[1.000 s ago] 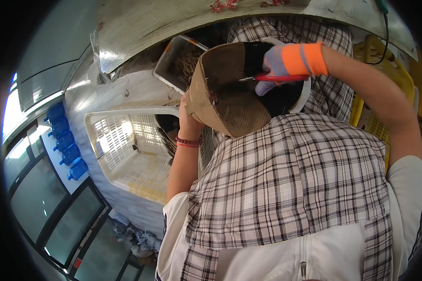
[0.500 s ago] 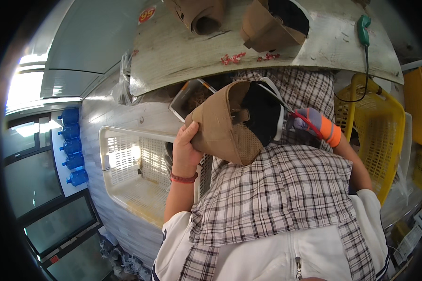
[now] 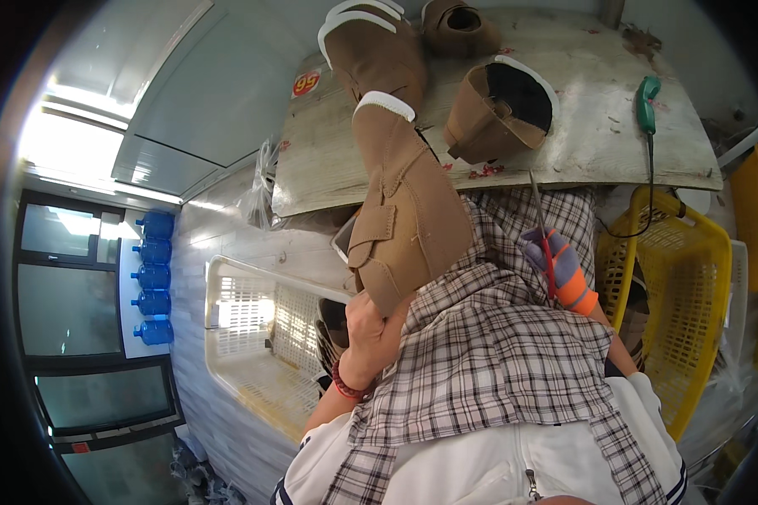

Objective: The person uses red-handled scissors to trim excess material from the inner lining of several brown shoe uppers. They repeatedly pick up each upper, cut along the edges, and place the finished pieces into a yellow basket. A green heat gun is visible on the table but not used.

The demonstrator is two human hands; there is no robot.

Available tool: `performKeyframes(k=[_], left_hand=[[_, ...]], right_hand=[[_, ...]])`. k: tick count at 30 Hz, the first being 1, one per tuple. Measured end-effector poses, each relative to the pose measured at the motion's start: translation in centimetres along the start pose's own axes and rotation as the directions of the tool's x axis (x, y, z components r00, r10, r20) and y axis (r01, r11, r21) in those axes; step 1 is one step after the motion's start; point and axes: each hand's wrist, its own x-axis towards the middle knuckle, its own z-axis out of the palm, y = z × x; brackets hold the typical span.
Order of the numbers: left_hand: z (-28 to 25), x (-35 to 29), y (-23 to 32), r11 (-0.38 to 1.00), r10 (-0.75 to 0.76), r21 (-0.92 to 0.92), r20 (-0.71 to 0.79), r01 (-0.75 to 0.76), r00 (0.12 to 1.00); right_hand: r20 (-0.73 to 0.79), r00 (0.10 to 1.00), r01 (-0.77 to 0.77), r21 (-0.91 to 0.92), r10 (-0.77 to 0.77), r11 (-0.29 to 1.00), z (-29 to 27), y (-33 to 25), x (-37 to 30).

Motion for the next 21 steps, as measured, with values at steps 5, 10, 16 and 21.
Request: performKeyframes(k=[5,10,16,21], left_hand=[[-0.3,2.6,-5.3,0.940,0.084,0.335,-0.041,-0.065,0.996],[-1.3,7.0,-9.1,0.799,0.085,0.599,-0.189,0.046,0.978],[-3.9,12.1,-18.5,0.596,-0.148,0.778,-0.135,0.197,0.980],[0.9,12.2,-13.6,0.847,0.217,0.532,-0.352,0.004,0.911]], right_hand=[[-0.191,0.972,0.073,-0.296,-0.134,0.952,-0.6,-2.5,3.9],[-0.242,0.929,0.258,-0.119,-0.280,0.959,-2.3,-1.7,10.3],[-0.217,0.849,0.350,-0.453,-0.482,0.820,2.1,-4.9,14.2],[-0.244,0.899,0.190,-0.529,-0.362,0.827,2.0,-6.5,12.3]])
